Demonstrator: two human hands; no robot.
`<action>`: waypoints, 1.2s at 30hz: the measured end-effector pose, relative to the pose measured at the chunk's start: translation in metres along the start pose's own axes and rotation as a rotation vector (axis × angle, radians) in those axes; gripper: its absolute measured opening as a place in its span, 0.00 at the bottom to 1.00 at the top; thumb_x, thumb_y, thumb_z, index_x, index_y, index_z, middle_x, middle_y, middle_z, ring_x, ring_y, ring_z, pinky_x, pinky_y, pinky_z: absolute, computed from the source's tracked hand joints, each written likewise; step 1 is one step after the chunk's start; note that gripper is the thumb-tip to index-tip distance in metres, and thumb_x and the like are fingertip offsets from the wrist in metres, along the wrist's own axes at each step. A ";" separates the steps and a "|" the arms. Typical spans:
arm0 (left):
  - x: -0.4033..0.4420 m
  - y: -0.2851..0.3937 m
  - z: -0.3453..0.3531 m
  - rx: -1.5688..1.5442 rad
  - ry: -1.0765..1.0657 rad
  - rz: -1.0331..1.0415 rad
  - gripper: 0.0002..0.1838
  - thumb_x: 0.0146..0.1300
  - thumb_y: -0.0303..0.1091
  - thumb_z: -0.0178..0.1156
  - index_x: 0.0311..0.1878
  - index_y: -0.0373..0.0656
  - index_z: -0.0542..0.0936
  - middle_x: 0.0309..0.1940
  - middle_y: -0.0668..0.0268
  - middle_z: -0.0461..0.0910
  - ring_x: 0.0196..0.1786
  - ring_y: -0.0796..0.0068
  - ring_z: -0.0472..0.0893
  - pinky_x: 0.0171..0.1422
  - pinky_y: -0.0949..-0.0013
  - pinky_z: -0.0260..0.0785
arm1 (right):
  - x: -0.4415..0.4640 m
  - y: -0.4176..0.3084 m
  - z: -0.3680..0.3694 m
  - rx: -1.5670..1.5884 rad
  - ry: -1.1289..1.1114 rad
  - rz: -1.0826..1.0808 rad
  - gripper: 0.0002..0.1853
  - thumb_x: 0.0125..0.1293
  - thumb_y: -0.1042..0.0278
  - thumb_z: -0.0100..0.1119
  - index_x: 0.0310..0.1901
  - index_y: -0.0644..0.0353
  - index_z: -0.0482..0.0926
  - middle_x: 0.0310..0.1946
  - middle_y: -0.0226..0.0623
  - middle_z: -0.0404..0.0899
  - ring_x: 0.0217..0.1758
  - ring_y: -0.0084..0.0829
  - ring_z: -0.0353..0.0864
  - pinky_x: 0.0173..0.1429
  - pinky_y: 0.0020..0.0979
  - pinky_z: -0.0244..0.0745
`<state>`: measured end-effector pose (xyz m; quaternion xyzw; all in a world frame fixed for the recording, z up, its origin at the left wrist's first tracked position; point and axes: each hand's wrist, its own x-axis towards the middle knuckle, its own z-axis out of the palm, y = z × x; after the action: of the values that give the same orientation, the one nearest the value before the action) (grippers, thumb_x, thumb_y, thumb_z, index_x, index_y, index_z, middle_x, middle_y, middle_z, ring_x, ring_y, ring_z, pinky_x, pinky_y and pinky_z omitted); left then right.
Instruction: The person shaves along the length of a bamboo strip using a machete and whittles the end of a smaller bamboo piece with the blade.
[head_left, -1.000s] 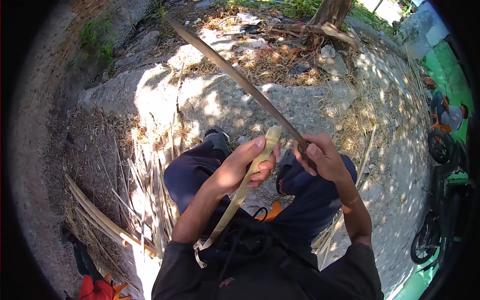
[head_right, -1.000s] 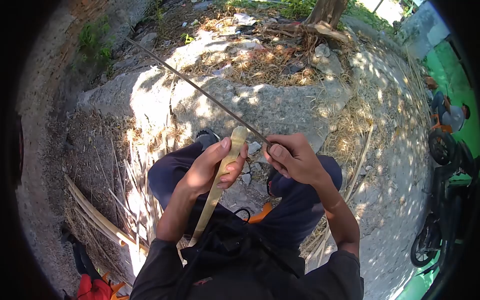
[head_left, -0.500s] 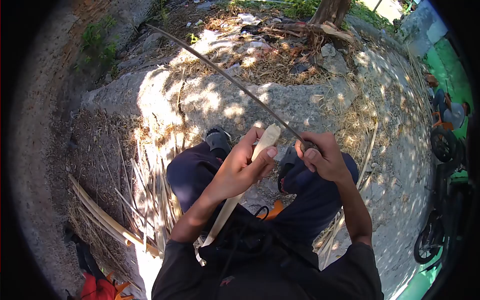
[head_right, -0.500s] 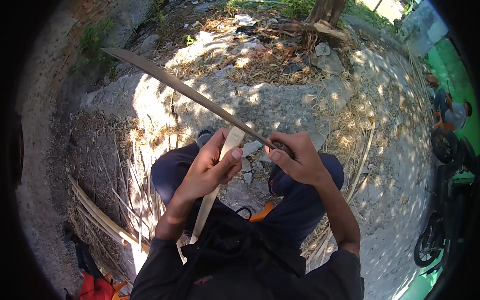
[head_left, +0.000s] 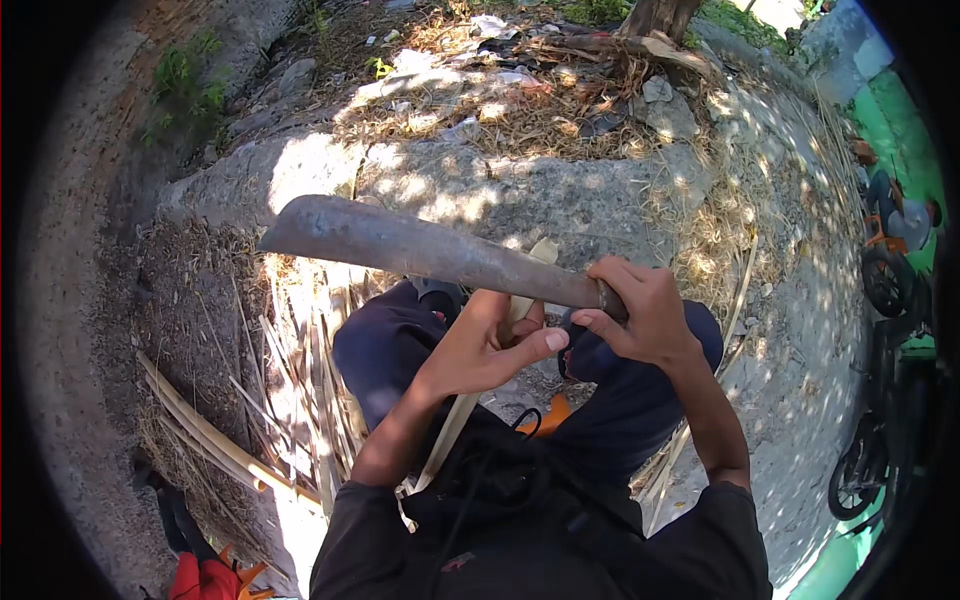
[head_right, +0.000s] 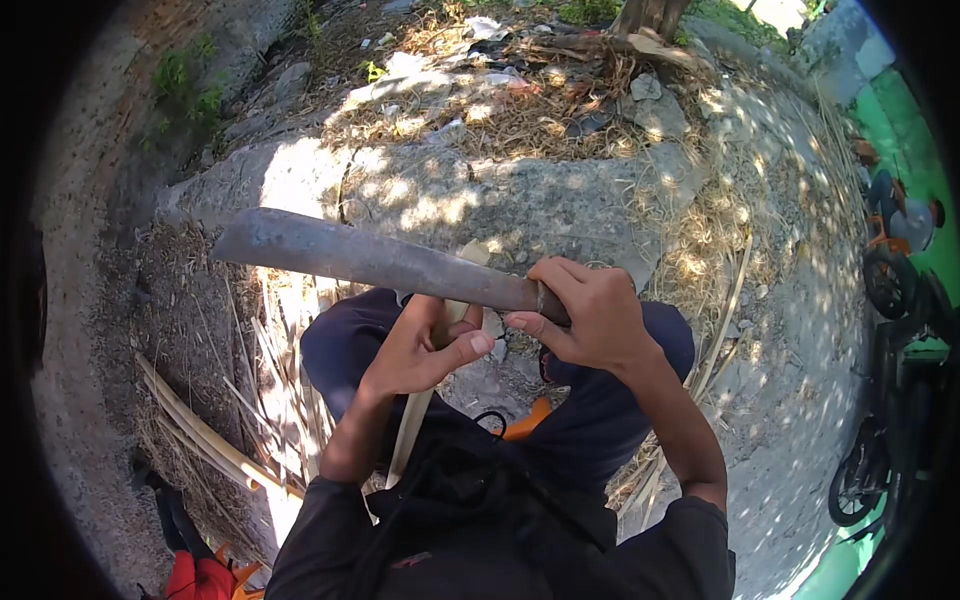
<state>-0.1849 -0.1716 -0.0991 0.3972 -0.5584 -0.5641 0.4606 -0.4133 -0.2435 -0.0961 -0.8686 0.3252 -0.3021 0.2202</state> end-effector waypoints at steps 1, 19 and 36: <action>0.000 -0.005 -0.003 0.064 -0.002 0.076 0.12 0.82 0.35 0.56 0.59 0.37 0.78 0.23 0.74 0.66 0.27 0.85 0.65 0.30 0.74 0.60 | 0.001 -0.002 0.000 -0.071 -0.018 -0.021 0.28 0.65 0.35 0.70 0.43 0.57 0.81 0.28 0.34 0.79 0.26 0.38 0.83 0.28 0.37 0.72; -0.002 -0.030 -0.005 -0.110 0.015 0.168 0.32 0.76 0.37 0.65 0.75 0.38 0.63 0.41 0.75 0.74 0.31 0.90 0.71 0.33 0.79 0.65 | 0.000 -0.007 0.012 -0.302 -0.070 -0.095 0.29 0.64 0.33 0.68 0.41 0.55 0.79 0.27 0.31 0.78 0.27 0.34 0.85 0.31 0.36 0.77; -0.010 -0.021 -0.014 -0.201 -0.133 -0.071 0.37 0.82 0.56 0.50 0.79 0.35 0.60 0.21 0.76 0.66 0.18 0.87 0.63 0.24 0.77 0.57 | -0.001 -0.013 0.014 -0.341 0.016 -0.046 0.30 0.58 0.31 0.72 0.41 0.55 0.83 0.28 0.32 0.82 0.28 0.36 0.86 0.31 0.35 0.77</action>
<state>-0.1701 -0.1666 -0.1219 0.3303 -0.5138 -0.6584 0.4398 -0.3989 -0.2316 -0.0993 -0.8981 0.3535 -0.2545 0.0602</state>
